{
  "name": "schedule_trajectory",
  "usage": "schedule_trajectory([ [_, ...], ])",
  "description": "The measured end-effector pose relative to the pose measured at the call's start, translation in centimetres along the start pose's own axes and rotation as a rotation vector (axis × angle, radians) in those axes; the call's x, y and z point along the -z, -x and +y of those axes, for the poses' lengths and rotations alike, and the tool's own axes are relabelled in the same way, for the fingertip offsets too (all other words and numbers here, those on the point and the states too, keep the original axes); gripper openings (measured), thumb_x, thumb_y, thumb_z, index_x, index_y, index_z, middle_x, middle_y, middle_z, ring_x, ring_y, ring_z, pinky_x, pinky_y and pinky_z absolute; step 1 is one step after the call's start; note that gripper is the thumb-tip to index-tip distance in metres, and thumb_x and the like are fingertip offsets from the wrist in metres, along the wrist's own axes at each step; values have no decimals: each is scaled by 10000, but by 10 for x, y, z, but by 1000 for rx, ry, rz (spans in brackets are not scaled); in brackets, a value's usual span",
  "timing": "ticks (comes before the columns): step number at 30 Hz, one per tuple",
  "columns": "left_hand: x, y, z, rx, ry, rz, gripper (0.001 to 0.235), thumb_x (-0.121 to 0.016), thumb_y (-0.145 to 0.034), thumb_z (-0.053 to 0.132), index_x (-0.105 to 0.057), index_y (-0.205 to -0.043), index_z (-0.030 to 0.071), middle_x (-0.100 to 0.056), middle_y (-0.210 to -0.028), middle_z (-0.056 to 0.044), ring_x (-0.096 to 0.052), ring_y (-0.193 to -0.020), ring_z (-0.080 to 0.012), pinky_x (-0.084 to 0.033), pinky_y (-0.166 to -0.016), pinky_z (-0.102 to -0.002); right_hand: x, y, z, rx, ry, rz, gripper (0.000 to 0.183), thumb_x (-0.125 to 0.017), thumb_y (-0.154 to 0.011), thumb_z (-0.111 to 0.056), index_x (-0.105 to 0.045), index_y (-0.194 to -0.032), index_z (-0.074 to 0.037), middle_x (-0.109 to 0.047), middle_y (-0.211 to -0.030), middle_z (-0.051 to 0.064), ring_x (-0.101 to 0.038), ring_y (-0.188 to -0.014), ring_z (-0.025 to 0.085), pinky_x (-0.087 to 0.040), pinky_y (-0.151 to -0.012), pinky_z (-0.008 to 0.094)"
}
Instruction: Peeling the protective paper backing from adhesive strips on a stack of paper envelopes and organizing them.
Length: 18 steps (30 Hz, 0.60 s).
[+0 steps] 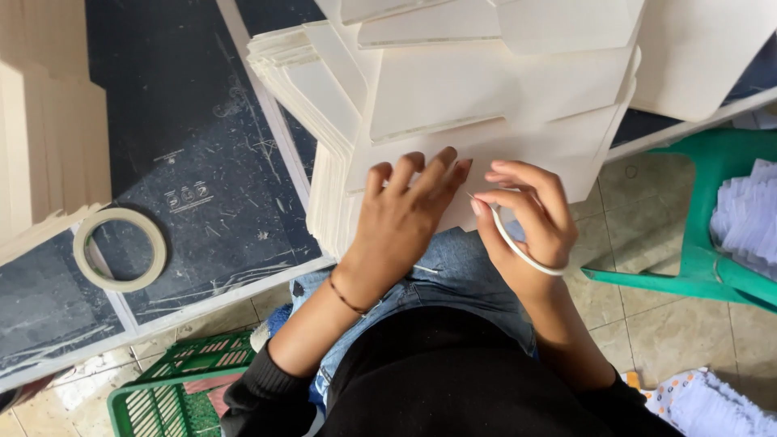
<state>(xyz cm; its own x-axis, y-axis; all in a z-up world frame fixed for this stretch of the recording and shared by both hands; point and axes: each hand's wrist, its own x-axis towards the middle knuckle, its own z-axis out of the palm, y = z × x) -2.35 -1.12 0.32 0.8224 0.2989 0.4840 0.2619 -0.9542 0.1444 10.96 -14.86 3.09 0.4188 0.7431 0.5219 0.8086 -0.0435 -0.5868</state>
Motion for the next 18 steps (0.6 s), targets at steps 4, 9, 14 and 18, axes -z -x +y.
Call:
schedule_trajectory([
  [4,46,16,-38,168,236,-25,482,-665,-992,29,-741,-1431,213,-642,-1309,-9,-525,-1171,-307,-401,-920,-467,-6,-6,-18,-64,-99,-85,127,-819,-983,8,-795,-1099,-38,-619,-1389,179,-703,-1213,384,-598,-986,462],
  [9,68,46,-54,381,417,-35,558,-766,-985,38,-716,-1504,236,-740,-1011,35,-528,-1106,-290,-338,-891,-417,-47,0,-37,-87,-196,-218,144,-859,-911,-57,-811,-1025,-131,-635,-1404,112,-666,-1261,345,-528,-1000,430],
  [14,61,69,-55,530,659,-44,586,-767,-999,56,-654,-1554,208,-813,-1064,63,-522,-1128,-268,-334,-888,-403,-70,-4,-51,-46,-236,-243,99,-856,-926,-65,-793,-966,-130,-663,-1389,103,-650,-1224,364,-495,-1019,473],
  [18,51,75,-51,552,730,-15,601,-782,-987,51,-649,-1555,197,-804,-1094,36,-513,-1122,-257,-342,-906,-397,-76,-1,-52,-56,-121,-230,119,-861,-922,-65,-757,-955,-115,-647,-1390,80,-636,-1219,339,-480,-976,491],
])
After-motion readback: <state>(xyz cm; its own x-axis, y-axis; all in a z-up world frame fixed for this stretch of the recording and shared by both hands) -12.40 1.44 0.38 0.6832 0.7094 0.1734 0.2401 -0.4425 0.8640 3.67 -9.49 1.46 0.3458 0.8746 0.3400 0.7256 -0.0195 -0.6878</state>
